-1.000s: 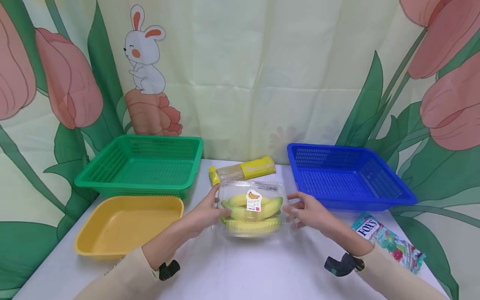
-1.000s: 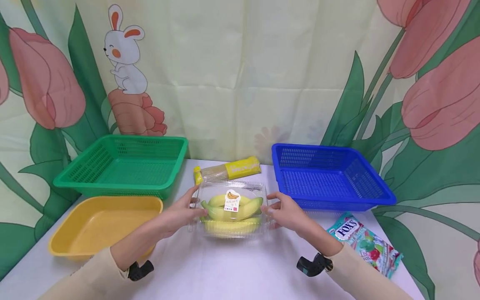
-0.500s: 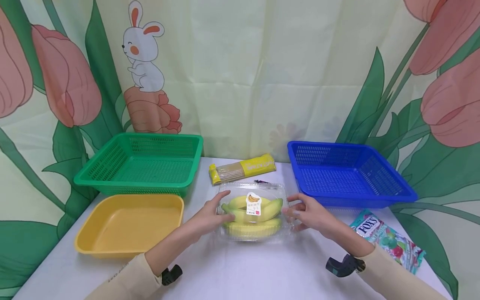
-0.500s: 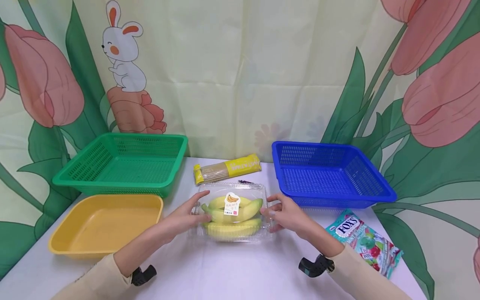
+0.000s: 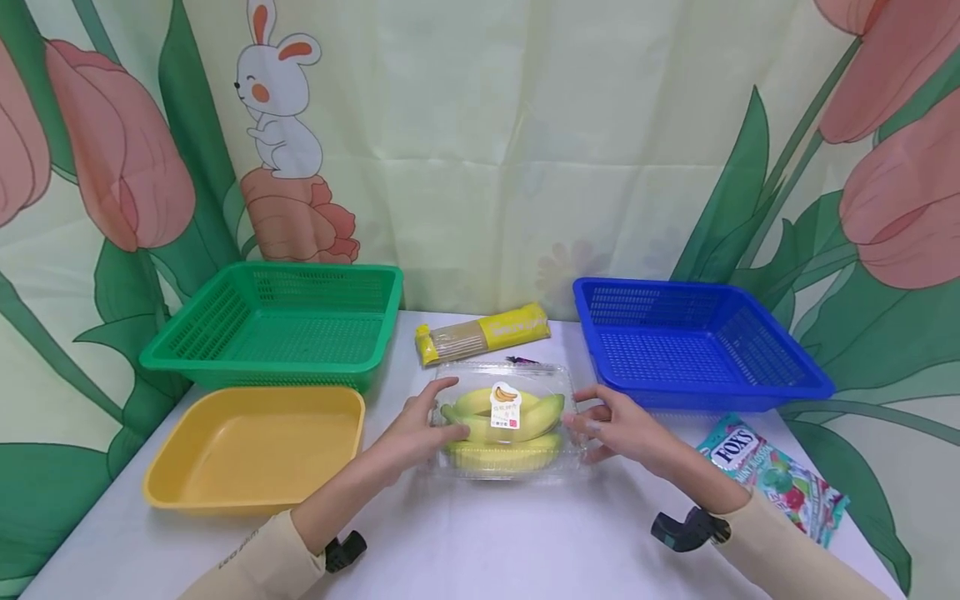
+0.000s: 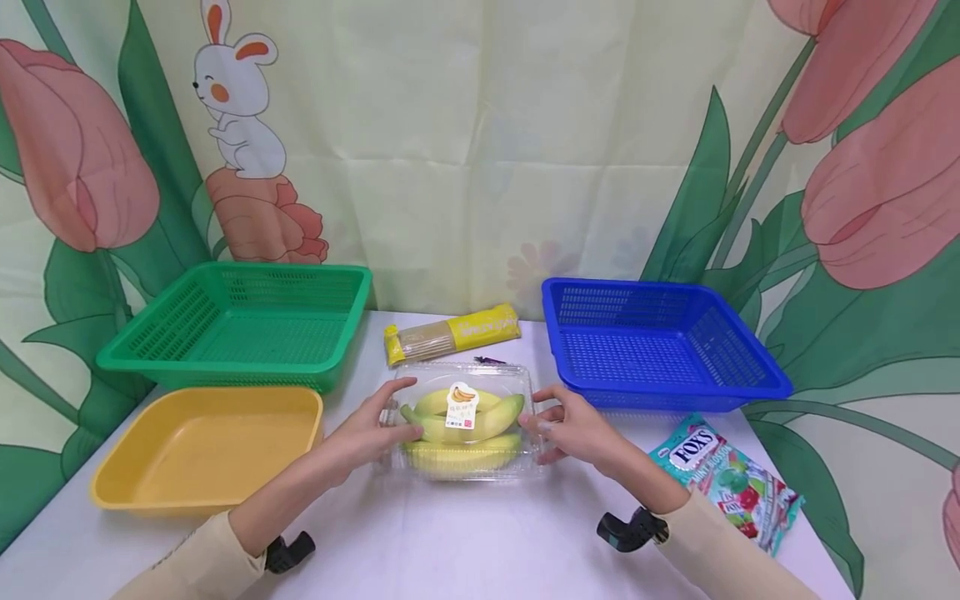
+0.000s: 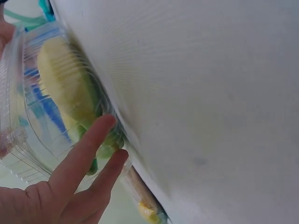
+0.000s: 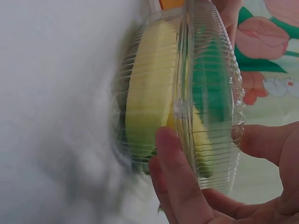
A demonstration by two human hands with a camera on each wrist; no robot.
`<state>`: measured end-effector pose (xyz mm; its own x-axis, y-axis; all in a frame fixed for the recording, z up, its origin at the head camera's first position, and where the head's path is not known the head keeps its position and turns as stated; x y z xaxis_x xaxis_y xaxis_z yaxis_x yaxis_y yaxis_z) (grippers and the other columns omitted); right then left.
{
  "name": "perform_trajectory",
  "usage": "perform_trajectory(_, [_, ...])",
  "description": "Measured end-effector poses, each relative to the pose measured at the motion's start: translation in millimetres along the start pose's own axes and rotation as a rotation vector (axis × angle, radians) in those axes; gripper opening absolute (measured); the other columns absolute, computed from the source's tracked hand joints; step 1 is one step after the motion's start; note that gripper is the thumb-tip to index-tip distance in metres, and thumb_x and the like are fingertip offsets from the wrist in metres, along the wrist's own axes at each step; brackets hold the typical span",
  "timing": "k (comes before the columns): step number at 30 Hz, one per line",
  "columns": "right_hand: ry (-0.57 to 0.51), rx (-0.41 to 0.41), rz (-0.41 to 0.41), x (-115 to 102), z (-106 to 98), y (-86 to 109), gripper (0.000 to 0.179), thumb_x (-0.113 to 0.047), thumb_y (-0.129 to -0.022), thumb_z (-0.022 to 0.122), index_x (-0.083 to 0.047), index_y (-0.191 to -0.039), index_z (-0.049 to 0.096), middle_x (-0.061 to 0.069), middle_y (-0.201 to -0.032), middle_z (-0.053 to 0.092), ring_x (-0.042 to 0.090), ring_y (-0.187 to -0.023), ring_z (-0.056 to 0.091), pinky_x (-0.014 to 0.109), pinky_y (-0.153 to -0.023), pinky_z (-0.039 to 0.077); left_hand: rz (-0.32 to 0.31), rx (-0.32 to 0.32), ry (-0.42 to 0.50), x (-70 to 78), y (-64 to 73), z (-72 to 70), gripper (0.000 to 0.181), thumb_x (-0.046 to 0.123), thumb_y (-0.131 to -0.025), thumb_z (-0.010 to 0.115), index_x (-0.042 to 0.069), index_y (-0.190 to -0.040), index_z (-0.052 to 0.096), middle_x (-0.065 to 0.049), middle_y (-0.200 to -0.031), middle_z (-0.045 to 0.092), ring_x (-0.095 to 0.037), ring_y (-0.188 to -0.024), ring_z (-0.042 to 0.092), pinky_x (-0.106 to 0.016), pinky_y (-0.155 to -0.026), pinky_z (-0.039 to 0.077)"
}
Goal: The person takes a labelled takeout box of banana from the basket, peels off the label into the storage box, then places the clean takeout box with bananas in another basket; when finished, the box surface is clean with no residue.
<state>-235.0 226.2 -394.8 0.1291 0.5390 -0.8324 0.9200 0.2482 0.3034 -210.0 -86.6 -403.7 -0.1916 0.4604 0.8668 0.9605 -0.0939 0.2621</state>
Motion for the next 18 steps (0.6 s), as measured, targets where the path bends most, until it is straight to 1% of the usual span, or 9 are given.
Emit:
perform_trajectory(5, [0.046,-0.013,0.007,-5,-4,-0.9,0.063,-0.03,-0.102,0.072,0.001,-0.151,0.046,0.025,-0.129,0.072,0.024,-0.103,0.075,0.042,-0.079,0.067,0.006,0.006,0.002,-1.5,0.0,-0.9,0.077,0.025,-0.093,0.078,0.035,-0.16,0.041,-0.023,-0.165,0.036,-0.049,-0.151,0.04,-0.076,-0.118,0.035])
perform_trajectory(10, [0.115,-0.008,-0.016,-12,-13,-0.1,0.049,-0.027,-0.104,0.069,0.001,-0.142,0.057,0.022,-0.125,0.073,0.021,-0.098,0.076,0.042,-0.082,0.067,0.008,0.018,-0.003,-3.0,-0.4,0.5,0.078,0.025,-0.092,0.078,0.035,-0.16,0.041,-0.022,-0.164,0.038,-0.048,-0.151,0.041,-0.076,-0.118,0.035])
perform_trajectory(14, [0.179,0.019,-0.045,-20,-18,1.7,0.039,-0.025,-0.103,0.069,0.0,-0.132,0.065,0.017,-0.12,0.074,0.019,-0.092,0.076,0.041,-0.08,0.067,0.018,0.022,0.007,-3.9,-0.6,1.9,0.078,0.026,-0.092,0.079,0.035,-0.16,0.042,-0.023,-0.163,0.039,-0.047,-0.15,0.042,-0.075,-0.117,0.037])
perform_trajectory(18, [0.25,0.045,-0.084,-30,-21,2.2,0.035,-0.025,-0.104,0.069,0.0,-0.128,0.068,0.015,-0.115,0.075,0.023,-0.089,0.074,0.04,-0.074,0.067,0.034,0.028,0.007,-4.0,0.3,1.5,0.079,0.026,-0.092,0.079,0.034,-0.161,0.041,-0.025,-0.161,0.039,-0.047,-0.149,0.042,-0.075,-0.116,0.037])
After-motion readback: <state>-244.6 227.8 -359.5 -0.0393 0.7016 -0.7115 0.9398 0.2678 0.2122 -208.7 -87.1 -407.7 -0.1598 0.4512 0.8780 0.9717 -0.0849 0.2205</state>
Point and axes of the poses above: each hand's wrist, its own y-axis away from the middle knuckle, its own z-axis out of the palm, x = y × z, the point moved 1 cm from there along -y, towards the middle knuckle
